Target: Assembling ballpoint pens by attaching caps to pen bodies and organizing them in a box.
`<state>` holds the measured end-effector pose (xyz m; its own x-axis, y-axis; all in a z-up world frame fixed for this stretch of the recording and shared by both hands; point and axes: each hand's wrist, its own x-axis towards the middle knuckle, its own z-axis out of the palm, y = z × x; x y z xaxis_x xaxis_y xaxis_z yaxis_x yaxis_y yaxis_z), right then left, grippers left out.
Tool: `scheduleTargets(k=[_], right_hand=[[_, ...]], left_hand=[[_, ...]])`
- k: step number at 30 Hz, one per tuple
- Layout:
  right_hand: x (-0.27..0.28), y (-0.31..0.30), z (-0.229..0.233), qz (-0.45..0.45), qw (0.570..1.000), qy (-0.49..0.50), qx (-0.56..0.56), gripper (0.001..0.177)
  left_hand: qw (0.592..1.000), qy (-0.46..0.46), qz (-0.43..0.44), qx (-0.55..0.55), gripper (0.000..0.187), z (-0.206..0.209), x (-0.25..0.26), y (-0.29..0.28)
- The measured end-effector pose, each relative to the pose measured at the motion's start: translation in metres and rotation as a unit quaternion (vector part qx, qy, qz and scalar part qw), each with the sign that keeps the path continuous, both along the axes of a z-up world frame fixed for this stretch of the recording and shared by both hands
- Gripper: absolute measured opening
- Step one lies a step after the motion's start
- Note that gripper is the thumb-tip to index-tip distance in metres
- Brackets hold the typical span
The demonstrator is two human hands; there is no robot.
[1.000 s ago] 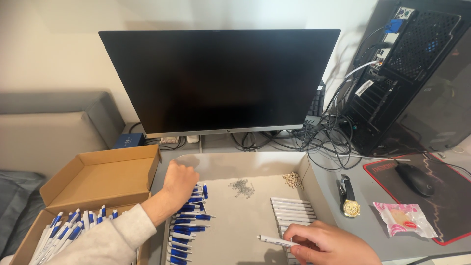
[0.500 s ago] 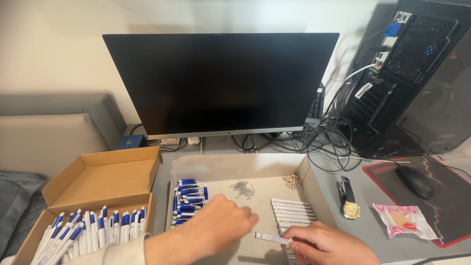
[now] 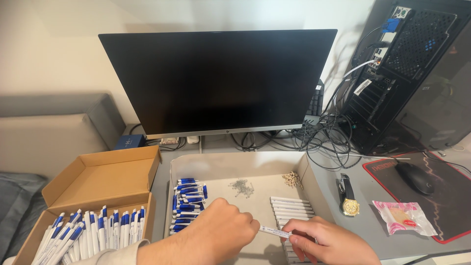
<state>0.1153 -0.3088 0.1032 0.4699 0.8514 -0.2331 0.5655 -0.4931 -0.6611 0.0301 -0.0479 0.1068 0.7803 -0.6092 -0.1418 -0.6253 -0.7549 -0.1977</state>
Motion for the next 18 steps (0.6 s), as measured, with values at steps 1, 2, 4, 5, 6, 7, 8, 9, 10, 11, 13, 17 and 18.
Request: scheduleTargets(k=[1, 2, 4, 5, 6, 7, 8, 9, 10, 11, 13, 17, 18], right_hand=[[0.0, 0.0, 0.001, 0.0, 1.0, 0.0, 0.001, 0.026], [0.0, 0.0, 0.002, 0.008, 1.0, -0.005, 0.0, 0.025], [0.0, -0.001, 0.001, 0.015, 1.0, -0.009, 0.0, 0.024], [0.0, -0.002, -0.001, 0.008, 1.0, -0.022, -0.017, 0.023], [0.001, -0.002, -0.003, 0.001, 0.999, -0.035, -0.035, 0.022], [0.001, -0.002, -0.003, 0.001, 0.999, -0.034, -0.035, 0.022], [0.001, -0.002, -0.002, -0.002, 0.999, -0.027, -0.043, 0.019], [0.0, -0.002, -0.002, -0.005, 0.998, -0.021, -0.05, 0.016], [0.003, -0.004, -0.007, -0.004, 0.998, -0.022, -0.05, 0.016], [0.005, -0.005, -0.012, 0.004, 0.999, -0.033, -0.04, 0.015], [0.007, -0.006, -0.016, 0.01, 0.999, -0.045, -0.028, 0.014], [0.007, -0.007, -0.014, 0.009, 1.0, -0.018, -0.016, 0.013], [0.007, -0.007, -0.014, 0.011, 1.0, -0.019, -0.019, 0.016]], left_hand=[[1.0, 0.0, 0.0, 0.001, 0.011, 0.006, -0.002, -0.002], [1.0, 0.025, -0.001, -0.003, 0.012, 0.013, -0.004, -0.004], [0.999, 0.051, -0.002, -0.006, 0.013, 0.018, -0.006, -0.007], [0.999, 0.04, -0.021, -0.02, 0.012, 0.018, -0.007, -0.008], [0.998, 0.029, -0.041, -0.034, 0.011, 0.017, -0.007, -0.009], [0.998, 0.03, -0.041, -0.034, 0.011, 0.008, -0.006, -0.012], [0.997, 0.005, -0.06, -0.043, 0.011, -0.001, -0.005, -0.014], [0.995, -0.02, -0.08, -0.051, 0.012, -0.01, -0.004, -0.016], [0.995, -0.021, -0.08, -0.051, 0.012, -0.015, -0.003, -0.019], [0.993, -0.027, -0.091, -0.064, 0.015, -0.02, -0.003, -0.021], [0.991, -0.033, -0.103, -0.076, 0.02, -0.031, -0.001, -0.025], [0.982, -0.087, -0.129, -0.107, 0.017, -0.048, 0.005, -0.033], [0.981, -0.094, -0.13, -0.11, 0.014, -0.05, 0.006, -0.034]])
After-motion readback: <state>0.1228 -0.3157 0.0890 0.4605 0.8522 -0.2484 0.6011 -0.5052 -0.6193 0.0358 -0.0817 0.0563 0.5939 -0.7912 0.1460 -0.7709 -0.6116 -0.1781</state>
